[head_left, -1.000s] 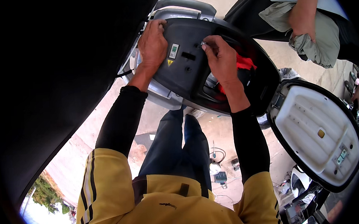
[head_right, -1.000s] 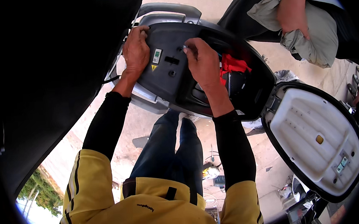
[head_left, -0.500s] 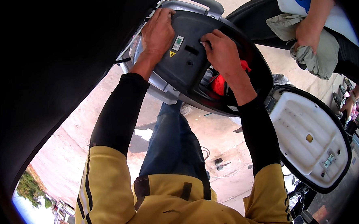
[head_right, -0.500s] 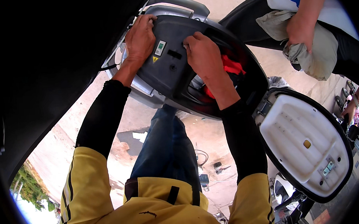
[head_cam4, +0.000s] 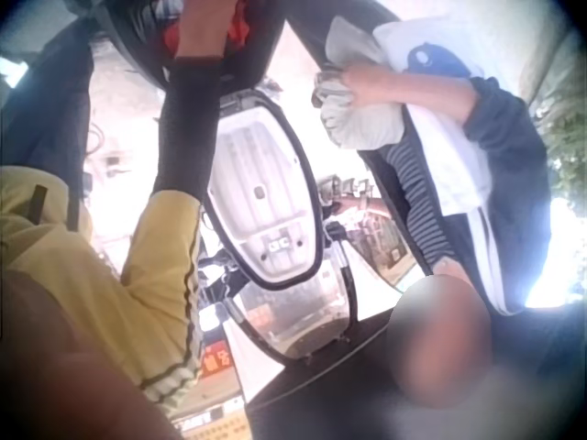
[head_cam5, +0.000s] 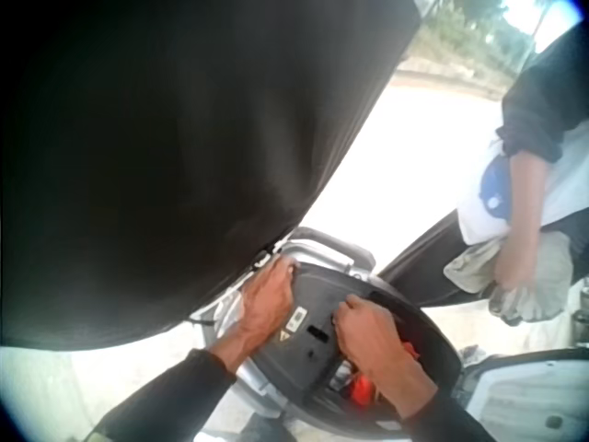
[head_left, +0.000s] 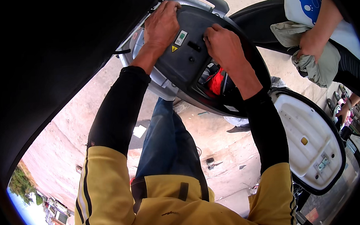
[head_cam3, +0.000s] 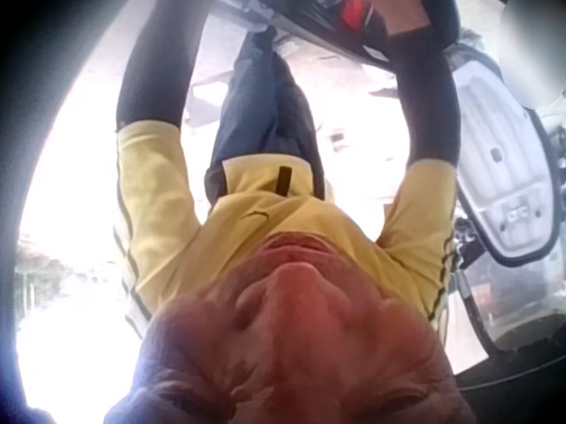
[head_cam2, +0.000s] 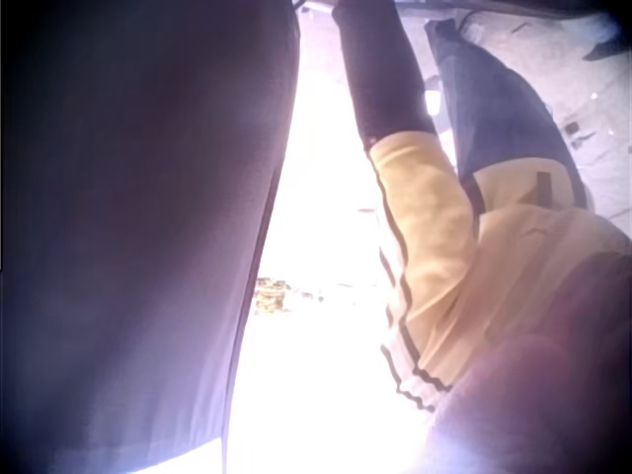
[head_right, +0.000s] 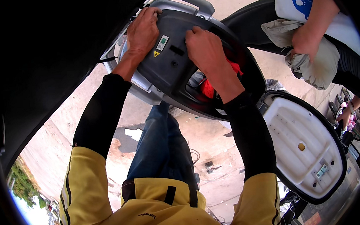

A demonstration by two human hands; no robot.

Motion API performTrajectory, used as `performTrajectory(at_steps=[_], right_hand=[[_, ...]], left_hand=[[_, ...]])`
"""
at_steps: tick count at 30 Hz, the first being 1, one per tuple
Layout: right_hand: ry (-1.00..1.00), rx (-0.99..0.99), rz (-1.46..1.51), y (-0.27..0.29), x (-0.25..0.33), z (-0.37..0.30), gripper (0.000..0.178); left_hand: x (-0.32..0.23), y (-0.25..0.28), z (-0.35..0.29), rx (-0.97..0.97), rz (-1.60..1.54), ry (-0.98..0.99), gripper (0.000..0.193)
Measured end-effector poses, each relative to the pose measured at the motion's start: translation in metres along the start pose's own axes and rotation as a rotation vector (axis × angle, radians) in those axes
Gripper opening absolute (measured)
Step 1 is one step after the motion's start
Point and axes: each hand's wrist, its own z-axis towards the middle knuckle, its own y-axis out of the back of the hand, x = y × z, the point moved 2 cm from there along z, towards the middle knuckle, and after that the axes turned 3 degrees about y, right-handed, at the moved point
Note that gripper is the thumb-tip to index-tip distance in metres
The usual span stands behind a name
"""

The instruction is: The person uses a screwdriver to remove screws from the scooter's floorboard and seat area, then opens the under-seat storage compartment and removes a quilted cover and other items. The person continues to unscrew fasteners inside the compartment while handling the removed parts.

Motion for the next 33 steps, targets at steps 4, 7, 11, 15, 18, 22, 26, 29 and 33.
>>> performTrajectory(at_steps=[4,7,11,15,18,22,26,29,33], right_hand=[[-0.037,0.02,-0.019,-0.001,0.006,-0.001,0.012],[-0.091,0.02,-0.012,0.0,0.007,-0.001,0.016],[-0.096,-0.019,0.013,0.002,0.007,-0.01,0.016],[-0.147,-0.183,0.27,0.015,-0.007,-0.014,0.011],[-0.117,-0.196,0.28,0.024,-0.012,-0.02,0.013],[0.032,-0.137,0.208,0.014,-0.001,-0.016,0.013],[0.182,-0.138,0.056,0.008,-0.004,-0.011,0.011],[0.222,-0.128,0.008,0.005,-0.006,-0.008,0.011],[0.154,-0.096,0.018,0.004,-0.002,-0.008,0.012]], left_hand=[[0.003,-0.001,0.0,-0.018,0.004,-0.013,0.016],[0.002,-0.001,0.0,-0.019,-0.001,-0.016,0.015],[-0.001,0.0,0.0,-0.013,0.004,-0.023,0.015],[-0.002,0.002,0.0,-0.022,0.011,-0.016,0.015],[-0.001,0.0,0.0,-0.032,0.018,-0.026,0.015],[-0.001,0.0,0.0,-0.032,0.017,-0.018,0.014],[-0.001,0.001,0.0,-0.034,0.023,-0.024,0.015],[-0.001,0.001,0.001,-0.024,0.022,-0.02,0.016],[-0.003,0.001,0.001,-0.008,0.016,-0.006,0.017]])
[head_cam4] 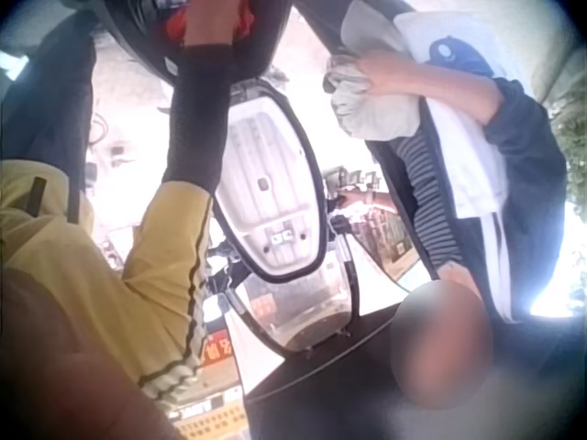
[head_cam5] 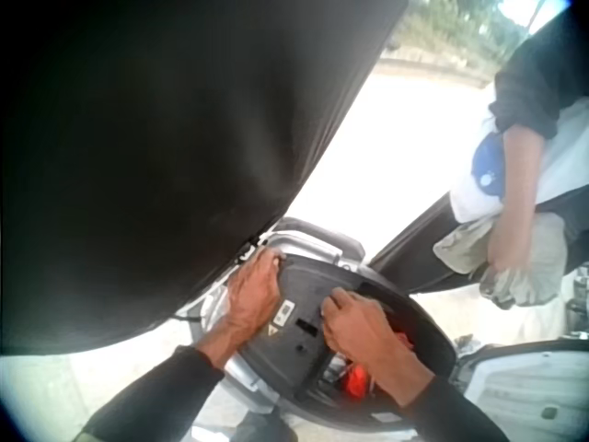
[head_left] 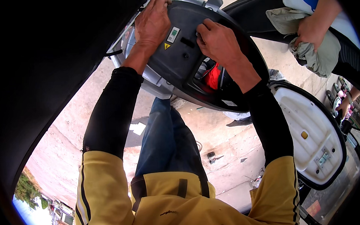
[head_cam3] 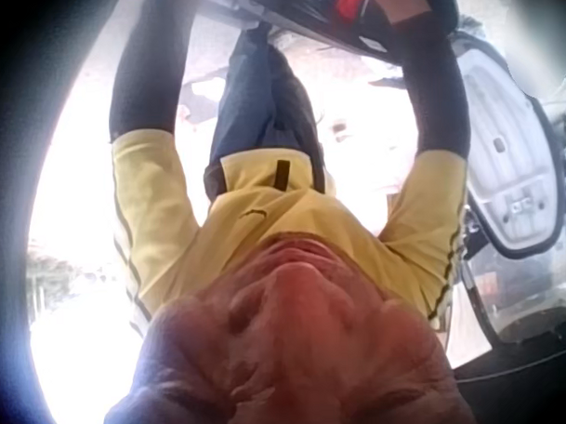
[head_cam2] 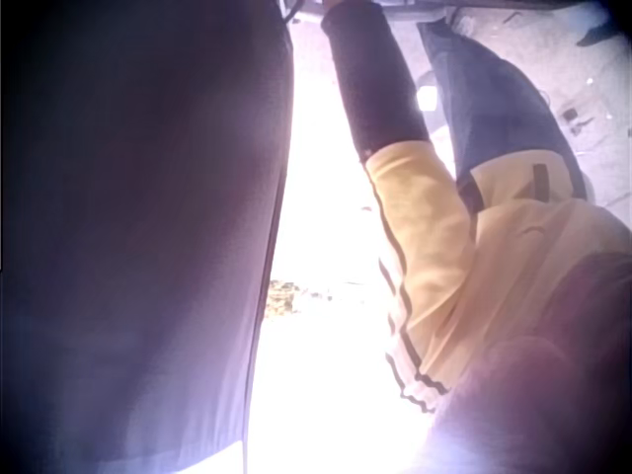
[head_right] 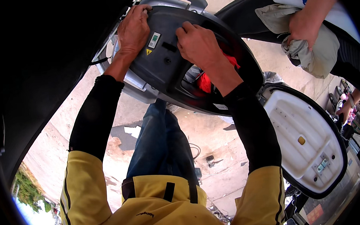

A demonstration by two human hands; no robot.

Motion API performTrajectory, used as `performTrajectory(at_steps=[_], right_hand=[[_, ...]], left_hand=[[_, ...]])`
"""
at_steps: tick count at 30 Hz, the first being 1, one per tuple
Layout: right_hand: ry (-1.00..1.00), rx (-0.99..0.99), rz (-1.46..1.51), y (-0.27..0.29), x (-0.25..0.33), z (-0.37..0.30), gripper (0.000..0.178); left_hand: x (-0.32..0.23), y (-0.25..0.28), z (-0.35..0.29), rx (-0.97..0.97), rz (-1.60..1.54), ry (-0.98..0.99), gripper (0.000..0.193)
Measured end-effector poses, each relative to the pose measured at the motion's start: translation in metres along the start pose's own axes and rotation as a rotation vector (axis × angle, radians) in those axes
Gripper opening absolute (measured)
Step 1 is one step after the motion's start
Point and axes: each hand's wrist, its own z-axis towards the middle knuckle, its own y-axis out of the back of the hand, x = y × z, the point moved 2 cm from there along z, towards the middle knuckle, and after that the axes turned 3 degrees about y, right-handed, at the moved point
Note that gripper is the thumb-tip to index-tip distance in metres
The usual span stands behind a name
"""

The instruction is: The person uses a screwdriver to remove screws from the scooter's floorboard and seat area, then opens the under-seat storage compartment and removes a quilted cover and other items. The person continues to unscrew fasteners inside the compartment while handling the removed parts.

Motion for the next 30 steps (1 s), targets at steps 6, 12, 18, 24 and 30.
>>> performTrajectory(at_steps=[6,12,18,24,30], right_hand=[[-0.156,-0.038,0.1,0.009,0.005,-0.005,0.014],[0.027,-0.025,-0.051,-0.007,-0.005,-0.008,0.013],[-0.088,0.045,-0.13,-0.015,0.005,-0.003,0.015],[-0.139,-0.095,-0.104,-0.023,0.003,-0.012,0.009],[-0.175,-0.208,-0.062,-0.029,0.011,-0.017,0.013]], left_hand=[[0.003,0.001,-0.002,-0.012,-0.026,0.017,0.018],[0.006,-0.003,-0.001,0.023,-0.002,0.011,0.022],[0.017,-0.002,0.001,0.013,0.014,-0.026,0.023],[0.003,-0.003,0.008,0.084,0.026,0.012,0.025],[0.024,-0.002,0.008,0.11,0.084,-0.055,0.031]])
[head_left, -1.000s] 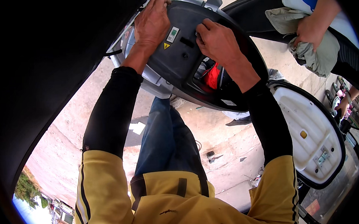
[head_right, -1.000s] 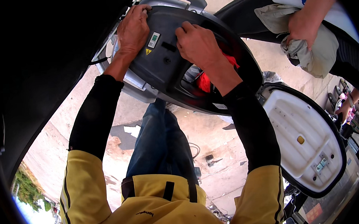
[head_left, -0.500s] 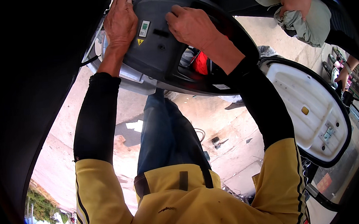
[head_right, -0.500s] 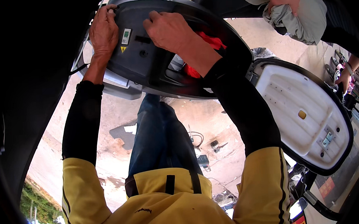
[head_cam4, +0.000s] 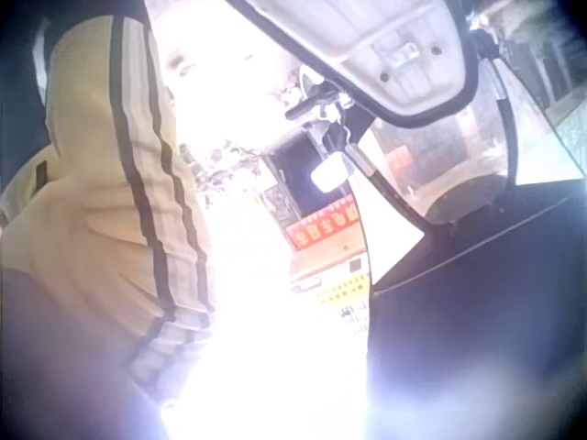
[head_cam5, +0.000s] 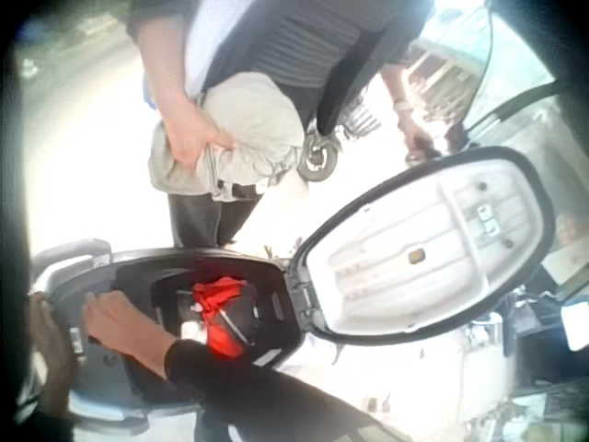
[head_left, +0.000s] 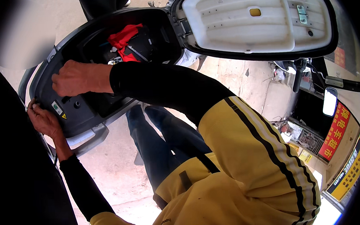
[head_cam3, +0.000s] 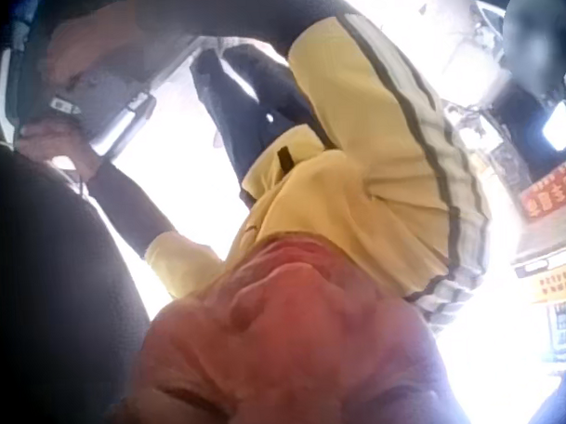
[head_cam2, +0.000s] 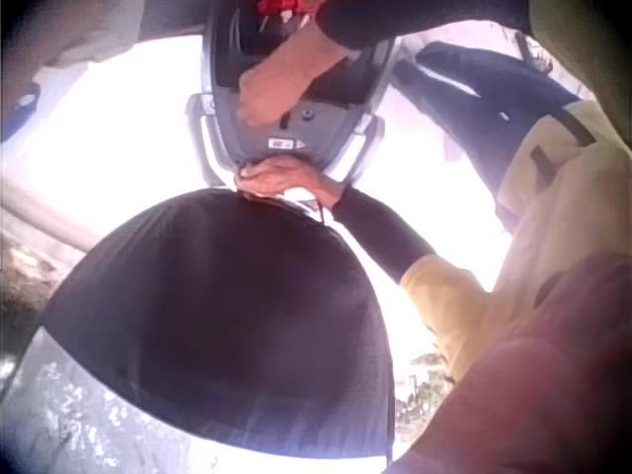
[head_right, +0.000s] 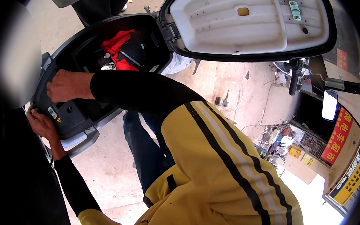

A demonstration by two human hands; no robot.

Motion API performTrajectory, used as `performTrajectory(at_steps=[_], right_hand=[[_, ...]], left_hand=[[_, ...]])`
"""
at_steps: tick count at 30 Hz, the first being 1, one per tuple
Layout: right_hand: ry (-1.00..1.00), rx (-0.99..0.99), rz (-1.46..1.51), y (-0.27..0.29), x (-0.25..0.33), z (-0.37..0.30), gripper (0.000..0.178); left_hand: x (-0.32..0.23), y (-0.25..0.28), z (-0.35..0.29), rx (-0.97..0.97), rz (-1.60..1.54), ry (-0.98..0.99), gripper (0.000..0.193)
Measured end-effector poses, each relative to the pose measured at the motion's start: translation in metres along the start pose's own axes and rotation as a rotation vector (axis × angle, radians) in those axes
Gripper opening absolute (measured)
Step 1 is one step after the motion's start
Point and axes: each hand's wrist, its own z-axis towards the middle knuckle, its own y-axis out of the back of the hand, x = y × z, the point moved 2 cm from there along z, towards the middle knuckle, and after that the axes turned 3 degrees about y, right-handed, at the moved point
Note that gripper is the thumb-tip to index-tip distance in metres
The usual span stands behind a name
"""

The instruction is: The person uses a screwdriver to remove screws from the scooter's floorboard and seat area, then opens the under-seat storage compartment and removes a quilted cover and other items. The person continues to unscrew fasteners inside the compartment while handling the removed parts.

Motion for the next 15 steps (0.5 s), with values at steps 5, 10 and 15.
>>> performTrajectory(at_steps=[5,10,15], right_hand=[[-0.223,-0.108,0.018,-0.011,0.015,-0.008,0.018],[-0.352,-0.128,0.069,0.03,0.034,-0.035,0.021],[-0.656,-0.454,0.068,0.046,0.072,-0.085,0.027]], left_hand=[[-0.01,-0.004,0.002,0.05,-0.03,0.034,0.035],[-0.012,0.007,0.003,0.068,0.071,-0.085,0.042],[0.004,-0.005,0.016,0.065,0.089,-0.136,0.045]])
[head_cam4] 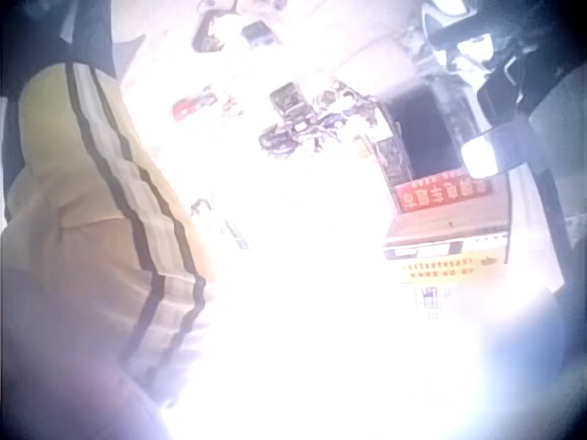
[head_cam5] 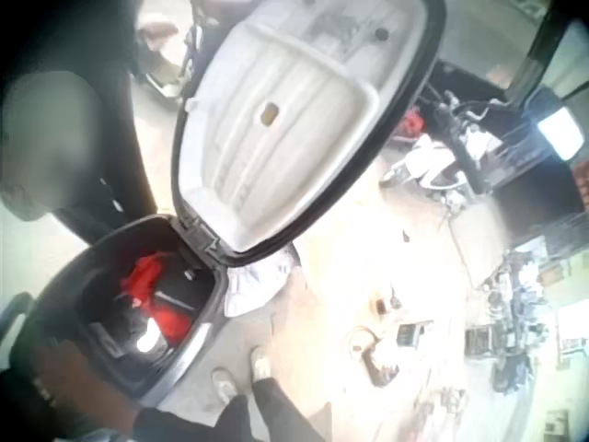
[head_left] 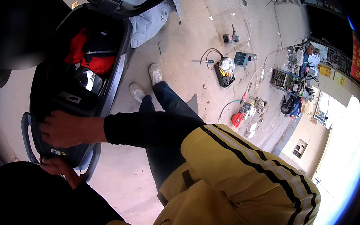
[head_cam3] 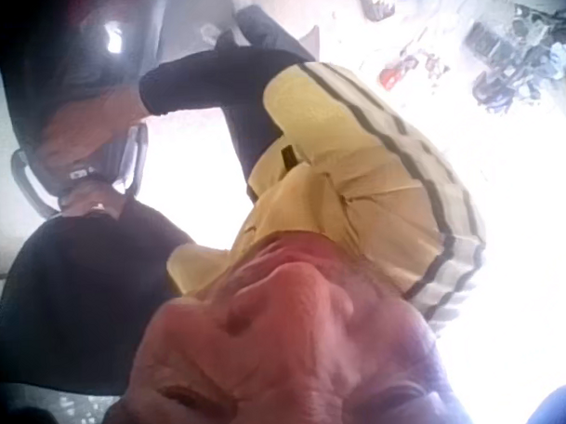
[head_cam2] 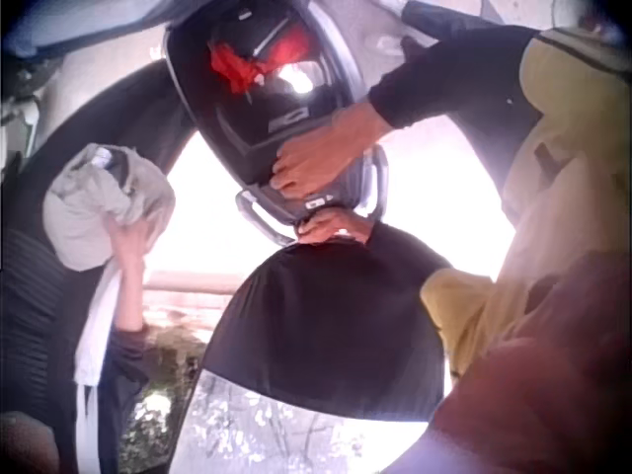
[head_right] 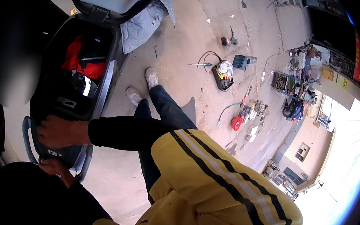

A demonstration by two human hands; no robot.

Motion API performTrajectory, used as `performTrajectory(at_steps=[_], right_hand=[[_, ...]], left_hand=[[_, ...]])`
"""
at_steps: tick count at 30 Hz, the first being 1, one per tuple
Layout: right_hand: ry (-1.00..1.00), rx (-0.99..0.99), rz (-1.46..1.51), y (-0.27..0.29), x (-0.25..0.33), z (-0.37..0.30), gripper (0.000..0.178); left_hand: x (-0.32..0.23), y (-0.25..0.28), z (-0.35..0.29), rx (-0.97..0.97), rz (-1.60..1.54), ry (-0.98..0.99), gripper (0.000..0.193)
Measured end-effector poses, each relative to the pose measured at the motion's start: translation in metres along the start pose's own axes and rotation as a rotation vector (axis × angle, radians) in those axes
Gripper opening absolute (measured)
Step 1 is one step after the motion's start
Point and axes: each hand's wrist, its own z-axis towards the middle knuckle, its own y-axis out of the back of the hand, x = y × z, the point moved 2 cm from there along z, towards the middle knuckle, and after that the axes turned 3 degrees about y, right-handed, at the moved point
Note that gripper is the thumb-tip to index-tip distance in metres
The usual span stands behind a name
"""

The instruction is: The person uses a screwdriver to remove screws from the scooter's floorboard and seat area, then opens the under-seat storage compartment and removes a quilted cover and other items. The person continues to unscrew fasteners inside the compartment while handling the removed parts.

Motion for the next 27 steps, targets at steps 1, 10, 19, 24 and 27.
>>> performTrajectory(at_steps=[1,10,19,24,27], right_hand=[[-0.027,-0.05,0.063,0.01,0.001,-0.025,0.024],[-0.734,0.042,-0.013,0.124,-0.047,-0.41,0.012],[-1.639,0.633,-0.175,0.177,-0.134,-0.819,0.031],[-1.712,0.588,-0.195,0.175,-0.237,-0.918,0.043],[-1.667,0.551,-0.225,0.157,-0.313,-0.97,0.054]], left_hand=[[0.006,0.004,0.002,-0.018,0.02,-0.039,0.046],[0.104,-0.012,0.077,-0.048,-0.032,-0.333,0.045],[0.064,0.097,0.093,-0.006,0.553,-0.49,0.048],[0.024,0.183,-0.066,0.079,0.926,-0.386,0.046],[0.043,0.225,-0.148,0.25,0.79,-0.121,0.042]])
